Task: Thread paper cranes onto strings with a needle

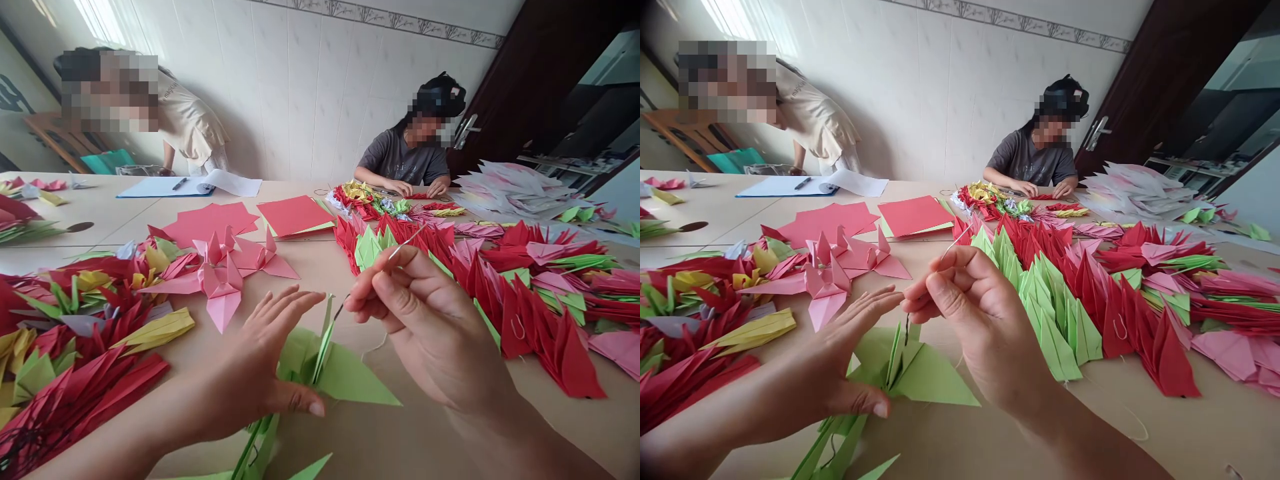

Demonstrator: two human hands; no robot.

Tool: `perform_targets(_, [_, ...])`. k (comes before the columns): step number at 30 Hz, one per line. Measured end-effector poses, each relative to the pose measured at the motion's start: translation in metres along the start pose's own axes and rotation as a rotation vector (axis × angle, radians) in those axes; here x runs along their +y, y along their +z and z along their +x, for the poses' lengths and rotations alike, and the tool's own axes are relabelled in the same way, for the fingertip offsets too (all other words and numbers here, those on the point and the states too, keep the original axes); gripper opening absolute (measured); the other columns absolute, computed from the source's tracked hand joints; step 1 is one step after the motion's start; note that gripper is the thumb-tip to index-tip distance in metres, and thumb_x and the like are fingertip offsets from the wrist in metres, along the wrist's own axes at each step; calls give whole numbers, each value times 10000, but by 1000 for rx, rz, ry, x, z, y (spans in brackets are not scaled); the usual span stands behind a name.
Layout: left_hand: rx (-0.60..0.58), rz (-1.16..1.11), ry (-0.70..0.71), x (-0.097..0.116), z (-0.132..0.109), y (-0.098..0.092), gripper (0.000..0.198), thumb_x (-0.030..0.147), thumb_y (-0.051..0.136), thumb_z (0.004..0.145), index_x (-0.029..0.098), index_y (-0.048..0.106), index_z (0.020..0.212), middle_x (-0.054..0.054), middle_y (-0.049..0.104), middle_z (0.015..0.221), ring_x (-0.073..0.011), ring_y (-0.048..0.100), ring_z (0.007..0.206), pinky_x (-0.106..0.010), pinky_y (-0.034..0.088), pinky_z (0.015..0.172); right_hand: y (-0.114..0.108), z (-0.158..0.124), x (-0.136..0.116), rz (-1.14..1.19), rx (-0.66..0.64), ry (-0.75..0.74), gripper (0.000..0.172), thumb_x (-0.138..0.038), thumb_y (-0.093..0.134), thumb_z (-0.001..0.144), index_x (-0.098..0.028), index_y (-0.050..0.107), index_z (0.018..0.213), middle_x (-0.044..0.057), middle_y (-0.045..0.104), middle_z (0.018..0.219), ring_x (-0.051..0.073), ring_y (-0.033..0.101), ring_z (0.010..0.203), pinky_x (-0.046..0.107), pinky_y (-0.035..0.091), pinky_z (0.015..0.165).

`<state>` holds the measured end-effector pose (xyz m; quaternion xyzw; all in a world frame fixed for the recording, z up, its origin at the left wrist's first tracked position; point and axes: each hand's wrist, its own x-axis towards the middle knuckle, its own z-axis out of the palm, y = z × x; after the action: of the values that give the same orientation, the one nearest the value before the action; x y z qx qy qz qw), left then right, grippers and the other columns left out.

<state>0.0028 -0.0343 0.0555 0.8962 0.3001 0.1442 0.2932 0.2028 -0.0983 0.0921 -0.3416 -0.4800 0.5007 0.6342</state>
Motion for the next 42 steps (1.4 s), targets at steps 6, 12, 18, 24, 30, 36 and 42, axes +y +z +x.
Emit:
perform_targets(6, [-7, 186, 10, -6, 0, 11, 671, 360, 671, 827, 336, 354, 1418, -79, 520, 1429, -330, 413, 1360, -606, 259, 1133, 1, -4, -4, 96, -58, -40, 82, -173, 572, 975, -243, 597, 939, -21, 701, 843, 111, 661, 793, 191, 560, 745])
perform_targets(12, [-14, 117, -74, -8, 3, 7, 728, 98, 546, 724, 361, 410, 1388, -25, 542, 1399, -302, 495, 1288, -500, 408, 1067, 0, -4, -7, 143, -68, -78, 121, -143, 550, 984, -234, 605, 927, -23, 710, 864, 93, 671, 814, 168, 566, 764])
perform_targets(18, [-5, -6, -216, -20, 12, 4, 699, 120, 492, 738, 328, 401, 1399, -44, 468, 1456, -259, 605, 1129, -394, 515, 899, -4, 0, -8, 110, 6, -82, 115, -164, 584, 960, -260, 603, 898, -49, 707, 826, 96, 688, 777, 171, 587, 725])
perform_targets(24, [46, -221, -391, -41, 20, 2, 743, 206, 603, 706, 308, 375, 1406, -106, 535, 1378, -272, 644, 1047, -304, 554, 684, -8, 5, -7, -36, 70, -150, 82, -204, 595, 939, -268, 580, 890, -36, 694, 815, 123, 688, 777, 214, 600, 703])
perform_targets(30, [55, -302, -441, -44, 9, -13, 708, 259, 607, 742, 299, 374, 1410, -93, 643, 1226, -222, 676, 894, -325, 561, 721, -26, 14, -13, -203, 229, -197, 75, -278, 640, 871, -268, 566, 874, -13, 671, 823, 153, 660, 719, 242, 562, 605])
perform_targets(36, [27, -324, -484, -46, -18, -32, 756, 260, 624, 734, 349, 345, 1431, -66, 674, 1180, -246, 654, 971, -306, 548, 695, -53, 7, -9, -111, 363, -48, 231, -280, 812, 731, -223, 616, 840, -13, 664, 798, 115, 611, 713, 144, 494, 534])
perform_targets(42, [117, -305, -500, -59, -36, -33, 730, 343, 628, 716, 355, 381, 1403, -49, 705, 1125, -235, 650, 845, -315, 514, 622, -76, -19, 12, -94, 470, 96, 366, -348, 901, 625, -221, 625, 828, -10, 664, 789, 122, 608, 773, 122, 520, 555])
